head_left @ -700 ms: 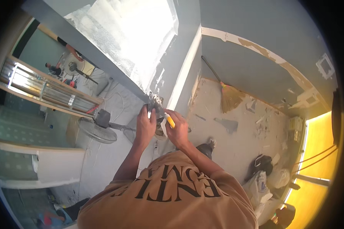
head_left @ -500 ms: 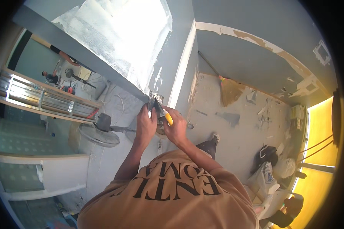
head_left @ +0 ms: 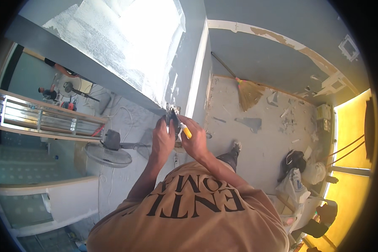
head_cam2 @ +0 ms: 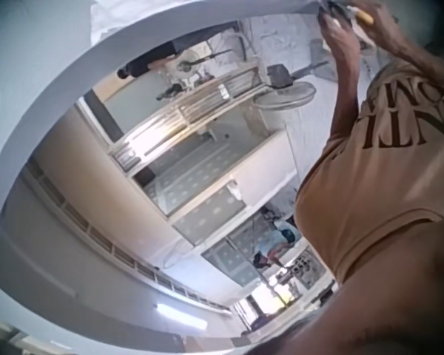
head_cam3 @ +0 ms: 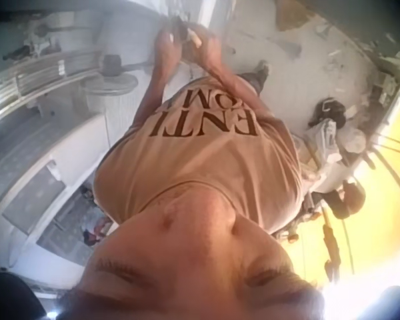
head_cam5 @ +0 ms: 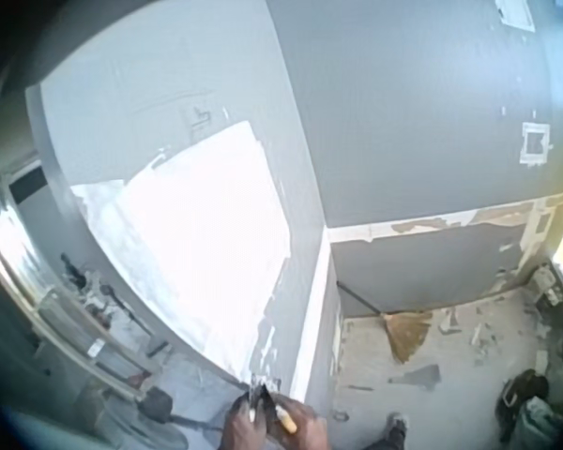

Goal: The person applies joint compound to drywall seams and patches using putty knives, scooping compound from a container and smoothing it across the wall.

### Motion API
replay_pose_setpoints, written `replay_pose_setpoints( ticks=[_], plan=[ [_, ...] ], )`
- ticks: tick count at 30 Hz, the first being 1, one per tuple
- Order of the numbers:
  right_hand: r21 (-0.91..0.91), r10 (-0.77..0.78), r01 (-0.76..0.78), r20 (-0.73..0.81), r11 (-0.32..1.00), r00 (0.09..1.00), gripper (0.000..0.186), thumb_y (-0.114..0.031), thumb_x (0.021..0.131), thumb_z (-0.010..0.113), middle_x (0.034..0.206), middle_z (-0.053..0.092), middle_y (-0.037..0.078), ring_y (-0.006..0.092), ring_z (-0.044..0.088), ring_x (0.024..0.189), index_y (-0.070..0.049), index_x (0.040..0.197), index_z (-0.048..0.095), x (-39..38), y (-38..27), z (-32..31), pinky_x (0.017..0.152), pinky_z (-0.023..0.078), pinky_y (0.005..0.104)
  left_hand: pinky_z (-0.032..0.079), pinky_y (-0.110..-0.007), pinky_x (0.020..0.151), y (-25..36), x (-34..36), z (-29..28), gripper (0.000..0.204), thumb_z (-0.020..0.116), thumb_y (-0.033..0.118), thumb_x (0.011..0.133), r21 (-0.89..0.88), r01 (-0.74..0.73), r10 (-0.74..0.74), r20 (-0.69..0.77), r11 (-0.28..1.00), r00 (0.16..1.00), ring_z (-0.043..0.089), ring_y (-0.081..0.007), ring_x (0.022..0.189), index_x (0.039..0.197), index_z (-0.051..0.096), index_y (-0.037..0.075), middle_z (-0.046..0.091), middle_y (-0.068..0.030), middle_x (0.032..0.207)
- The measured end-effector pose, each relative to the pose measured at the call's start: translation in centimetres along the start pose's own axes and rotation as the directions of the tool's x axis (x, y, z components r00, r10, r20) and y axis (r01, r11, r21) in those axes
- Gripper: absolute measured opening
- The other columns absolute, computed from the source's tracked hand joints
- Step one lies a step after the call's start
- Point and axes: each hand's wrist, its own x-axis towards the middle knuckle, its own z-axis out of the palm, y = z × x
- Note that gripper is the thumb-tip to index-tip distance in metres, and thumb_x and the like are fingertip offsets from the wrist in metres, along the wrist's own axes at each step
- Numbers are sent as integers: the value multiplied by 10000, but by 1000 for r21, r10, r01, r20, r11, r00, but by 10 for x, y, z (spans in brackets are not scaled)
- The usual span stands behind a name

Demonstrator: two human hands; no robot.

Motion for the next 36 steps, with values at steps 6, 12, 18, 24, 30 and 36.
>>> replay_pose_setpoints(
  ticks=[6,12,18,24,30,36],
  plan=[
    [20,6,-6,-30,1000,1000,569,86,717,608,1199,695,196,407,683,1043,-34,1271,647,6,-3,0,899,565,435,488,-545,693,-2,1,-2,205,556,98,1009,-19,-18,18,33,1000,999,629,-531,883,1124,563,-71,636,-311,954],
    [30,33,-33,1,999,999,565,105,767,597,1204,695,203,408,691,1036,-54,1306,647,9,-6,-2,870,572,425,490,-535,705,3,2,-5,225,557,98,1011,-17,7,-5,76,1000,997,620,-538,908,1151,562,-77,627,-325,994],
    [50,52,-52,4,997,999,557,108,772,584,1205,700,193,397,698,1028,-68,1296,652,13,-7,-2,869,574,421,484,-539,714,1,3,-5,219,554,93,1012,-28,-41,42,46,999,998,613,-538,910,1154,564,-74,618,-322,987],
    [60,73,-74,22,995,997,589,91,733,589,1206,691,208,407,685,1045,-31,1308,632,8,-2,-2,899,566,430,479,-547,736,4,2,-6,213,551,98,1016,-20,-2,3,69,1000,998,604,-539,931,1138,558,-77,611,-326,997],
    [57,33,-32,-9,998,999,589,87,736,582,1202,690,212,410,689,1024,-32,1311,630,14,-8,0,887,568,428,479,-544,745,2,2,-4,230,540,111,1023,-20,-1,2,70,1000,998,597,-543,926,1151,550,-80,610,-330,1002],
    [63,-5,6,-17,998,1000,548,103,783,557,1203,696,207,414,683,1043,-51,1301,647,15,-5,0,873,565,431,483,-537,751,-3,2,-4,220,538,104,1023,-18,17,-16,77,1000,997,600,-537,941,1144,548,-80,610,-333,1019]
  ],
)
